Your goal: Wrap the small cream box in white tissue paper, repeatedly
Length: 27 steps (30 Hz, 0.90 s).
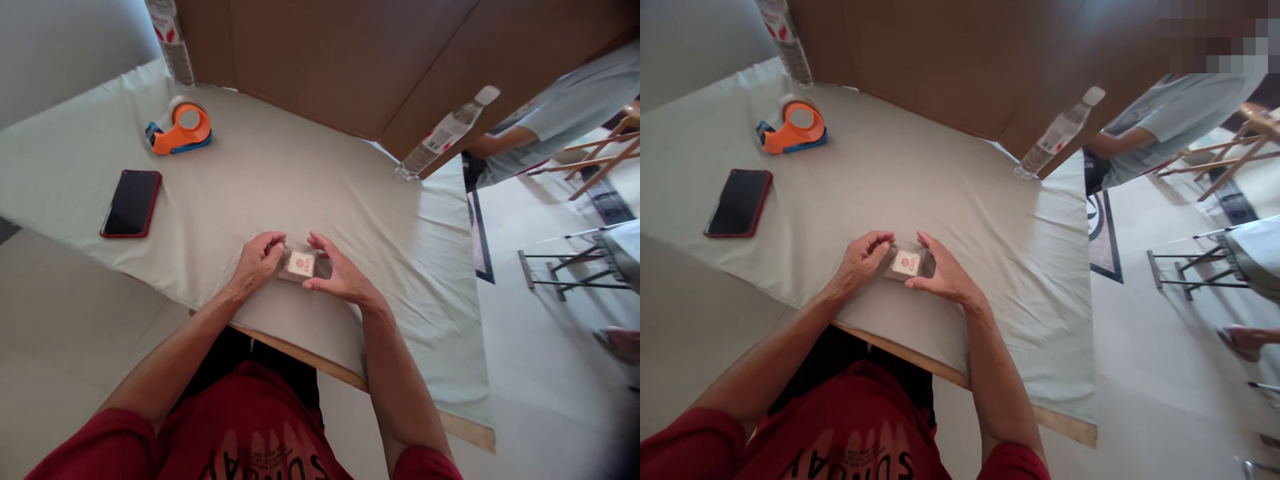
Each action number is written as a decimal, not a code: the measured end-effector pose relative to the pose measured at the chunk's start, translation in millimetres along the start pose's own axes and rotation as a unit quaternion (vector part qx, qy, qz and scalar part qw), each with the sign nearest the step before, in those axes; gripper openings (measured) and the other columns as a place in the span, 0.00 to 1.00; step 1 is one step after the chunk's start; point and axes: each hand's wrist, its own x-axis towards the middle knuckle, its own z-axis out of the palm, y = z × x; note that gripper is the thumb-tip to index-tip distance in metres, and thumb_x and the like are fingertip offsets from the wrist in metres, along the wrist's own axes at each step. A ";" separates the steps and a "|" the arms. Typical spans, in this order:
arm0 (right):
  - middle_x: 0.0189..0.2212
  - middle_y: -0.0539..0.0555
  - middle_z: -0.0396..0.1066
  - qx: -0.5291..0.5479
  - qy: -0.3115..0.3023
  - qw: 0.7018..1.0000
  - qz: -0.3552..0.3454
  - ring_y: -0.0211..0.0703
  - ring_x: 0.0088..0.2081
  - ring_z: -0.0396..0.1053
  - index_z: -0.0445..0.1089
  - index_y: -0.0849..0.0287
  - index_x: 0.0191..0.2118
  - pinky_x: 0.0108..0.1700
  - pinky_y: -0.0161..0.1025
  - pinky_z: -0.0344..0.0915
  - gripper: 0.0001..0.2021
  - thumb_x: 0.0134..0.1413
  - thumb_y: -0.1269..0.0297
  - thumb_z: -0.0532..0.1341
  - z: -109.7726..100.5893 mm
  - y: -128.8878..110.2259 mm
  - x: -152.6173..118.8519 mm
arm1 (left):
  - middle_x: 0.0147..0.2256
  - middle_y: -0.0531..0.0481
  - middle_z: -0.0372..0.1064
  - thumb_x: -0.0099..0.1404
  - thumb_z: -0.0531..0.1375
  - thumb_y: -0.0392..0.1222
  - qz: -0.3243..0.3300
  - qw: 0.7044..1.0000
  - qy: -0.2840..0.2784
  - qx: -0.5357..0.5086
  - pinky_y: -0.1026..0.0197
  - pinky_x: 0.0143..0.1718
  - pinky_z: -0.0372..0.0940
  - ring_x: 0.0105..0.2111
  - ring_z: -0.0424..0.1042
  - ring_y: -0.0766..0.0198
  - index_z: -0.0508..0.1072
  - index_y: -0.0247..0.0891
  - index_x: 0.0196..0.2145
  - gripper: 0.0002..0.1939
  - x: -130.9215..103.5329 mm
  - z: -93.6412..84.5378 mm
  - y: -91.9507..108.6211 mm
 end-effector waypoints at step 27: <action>0.63 0.64 0.66 -0.064 0.097 0.992 -0.058 0.59 0.64 0.64 0.59 0.53 0.68 0.65 0.59 0.60 0.37 0.57 0.45 0.65 25.3 -1.9 5.5 | 0.47 0.39 0.76 0.66 0.57 0.44 0.021 0.999 0.021 0.032 0.52 0.49 0.69 0.46 0.72 0.54 0.71 0.33 0.58 0.24 -1.4 -1.9 -0.3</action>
